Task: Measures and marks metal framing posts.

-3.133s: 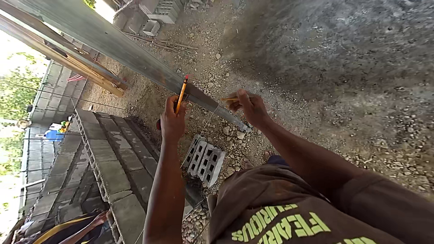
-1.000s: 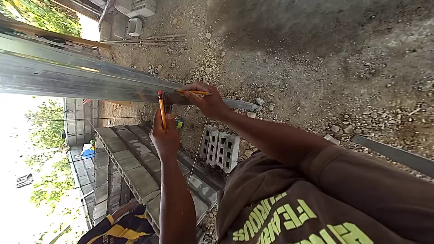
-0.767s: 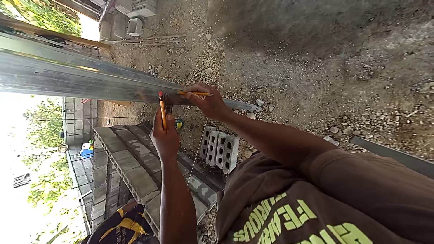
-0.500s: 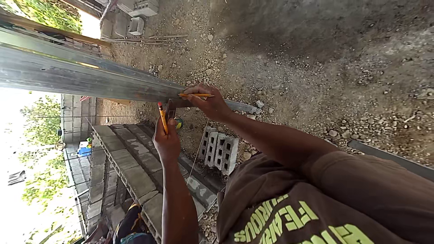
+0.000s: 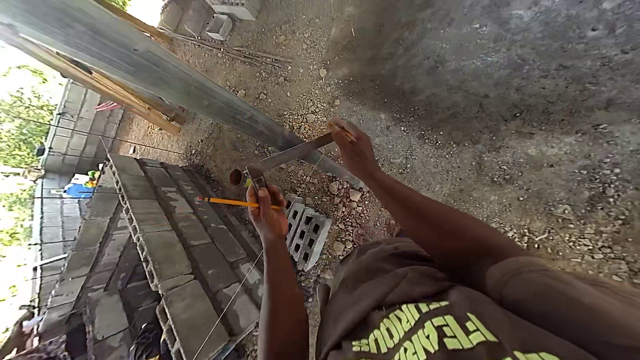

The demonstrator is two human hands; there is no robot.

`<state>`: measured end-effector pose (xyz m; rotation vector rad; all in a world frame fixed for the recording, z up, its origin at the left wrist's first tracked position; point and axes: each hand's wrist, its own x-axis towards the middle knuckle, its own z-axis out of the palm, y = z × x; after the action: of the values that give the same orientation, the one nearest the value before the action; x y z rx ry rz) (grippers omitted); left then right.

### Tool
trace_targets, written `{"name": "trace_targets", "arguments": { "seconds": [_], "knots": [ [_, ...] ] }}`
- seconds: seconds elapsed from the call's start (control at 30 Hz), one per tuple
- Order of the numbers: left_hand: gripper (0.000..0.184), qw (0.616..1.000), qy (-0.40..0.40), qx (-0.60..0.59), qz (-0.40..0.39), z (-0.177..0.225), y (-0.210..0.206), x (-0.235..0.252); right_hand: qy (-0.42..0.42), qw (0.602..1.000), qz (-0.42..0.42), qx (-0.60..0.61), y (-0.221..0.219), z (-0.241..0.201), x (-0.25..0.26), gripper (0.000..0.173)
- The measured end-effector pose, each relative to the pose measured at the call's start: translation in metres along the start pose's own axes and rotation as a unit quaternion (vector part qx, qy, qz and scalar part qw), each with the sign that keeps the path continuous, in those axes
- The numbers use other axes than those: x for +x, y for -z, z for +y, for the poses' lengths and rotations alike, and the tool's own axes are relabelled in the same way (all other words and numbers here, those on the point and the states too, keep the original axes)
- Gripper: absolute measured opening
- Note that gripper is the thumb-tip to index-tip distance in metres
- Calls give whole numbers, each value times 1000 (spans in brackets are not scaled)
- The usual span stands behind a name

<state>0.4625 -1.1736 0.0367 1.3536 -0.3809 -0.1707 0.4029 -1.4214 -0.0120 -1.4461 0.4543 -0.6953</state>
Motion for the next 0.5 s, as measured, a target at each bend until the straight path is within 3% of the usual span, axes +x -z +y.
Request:
{"name": "trace_targets", "arguments": {
  "seconds": [0.13,0.5],
  "knots": [
    [27,997,36,-41,45,-6,-15,-8,41,990,-58,-118,23,-15,8,39],
    [30,998,56,-13,38,-4,-8,-19,60,988,-74,-122,37,-33,5,35]
  ]
}}
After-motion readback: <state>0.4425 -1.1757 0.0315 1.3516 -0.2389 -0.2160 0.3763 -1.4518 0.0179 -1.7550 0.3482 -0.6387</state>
